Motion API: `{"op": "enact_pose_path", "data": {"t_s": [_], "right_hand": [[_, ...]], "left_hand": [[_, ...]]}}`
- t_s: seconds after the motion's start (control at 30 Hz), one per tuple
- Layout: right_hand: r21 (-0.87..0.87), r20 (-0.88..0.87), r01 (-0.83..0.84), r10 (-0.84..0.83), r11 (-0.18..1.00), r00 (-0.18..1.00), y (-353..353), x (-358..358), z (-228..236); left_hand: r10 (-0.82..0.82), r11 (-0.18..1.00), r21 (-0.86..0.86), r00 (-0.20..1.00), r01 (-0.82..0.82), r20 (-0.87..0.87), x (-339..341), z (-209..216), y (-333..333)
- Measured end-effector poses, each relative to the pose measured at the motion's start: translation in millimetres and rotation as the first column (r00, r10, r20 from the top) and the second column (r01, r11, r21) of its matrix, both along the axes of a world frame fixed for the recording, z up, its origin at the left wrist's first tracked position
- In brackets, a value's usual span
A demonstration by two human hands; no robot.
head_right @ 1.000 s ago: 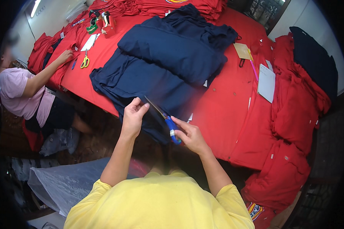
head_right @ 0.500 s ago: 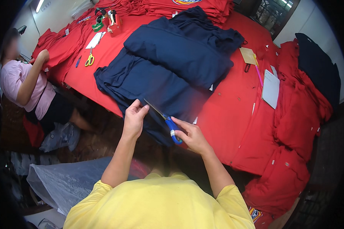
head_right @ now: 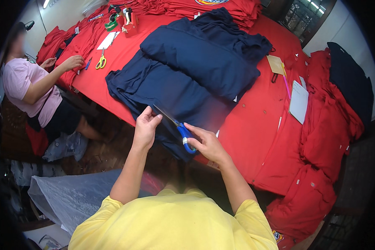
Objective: The person uses shears to trim loose threads from several navy blue shirts stacked on a red table, then marks a tag on one shirt with a pink pen.
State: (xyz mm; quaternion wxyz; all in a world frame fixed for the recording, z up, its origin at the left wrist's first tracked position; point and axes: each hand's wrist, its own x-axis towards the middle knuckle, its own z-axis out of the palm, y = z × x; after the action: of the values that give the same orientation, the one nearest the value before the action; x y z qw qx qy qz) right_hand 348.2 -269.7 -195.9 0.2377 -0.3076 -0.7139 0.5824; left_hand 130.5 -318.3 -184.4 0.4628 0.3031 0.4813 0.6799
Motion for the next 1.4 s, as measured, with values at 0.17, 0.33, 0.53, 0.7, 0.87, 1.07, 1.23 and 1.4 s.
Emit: {"op": "enact_pose_path", "data": {"t_s": [0.17,0.33,0.53,0.7,0.87,1.07,1.23,1.4], "right_hand": [[-0.022,0.023,0.013,-0.012,1.0,1.0,7.1,-9.9,0.6],[-0.261,0.089,-0.002,0.027,0.965,0.996,11.0,-12.3,1.4],[0.142,0.065,-0.062,0.053,0.988,0.996,17.3,-25.8,4.6],[0.083,0.024,-0.044,0.042,0.996,0.999,28.6,-32.6,-7.6],[0.238,0.093,-0.056,0.035,0.97,0.995,27.2,-36.5,-6.2],[0.407,0.109,-0.058,0.015,0.912,0.994,24.4,-50.6,6.4],[0.241,0.127,-0.068,0.038,0.968,0.991,30.2,-53.6,3.5],[0.271,0.108,-0.05,0.022,0.961,0.994,28.2,-58.6,4.0]], "left_hand": [[0.0,1.0,-0.019,1.0,0.001,0.024,3.1,10.7,-1.2],[0.03,0.999,0.015,0.992,-0.032,0.126,-18.6,-22.2,6.8],[0.033,0.999,0.032,0.998,-0.035,0.054,-20.7,-2.5,6.3],[0.034,0.999,0.005,0.997,-0.034,0.073,-19.6,4.0,6.0],[0.078,0.996,0.026,0.975,-0.086,0.21,-32.7,-8.1,13.2],[0.006,1.0,0.01,0.994,-0.007,0.107,-41.4,-15.2,11.9],[0.03,1.0,-0.007,0.986,-0.029,0.167,-42.2,-5.5,11.9],[0.08,0.996,0.034,0.98,-0.087,0.182,-53.1,-15.5,19.3]]}}
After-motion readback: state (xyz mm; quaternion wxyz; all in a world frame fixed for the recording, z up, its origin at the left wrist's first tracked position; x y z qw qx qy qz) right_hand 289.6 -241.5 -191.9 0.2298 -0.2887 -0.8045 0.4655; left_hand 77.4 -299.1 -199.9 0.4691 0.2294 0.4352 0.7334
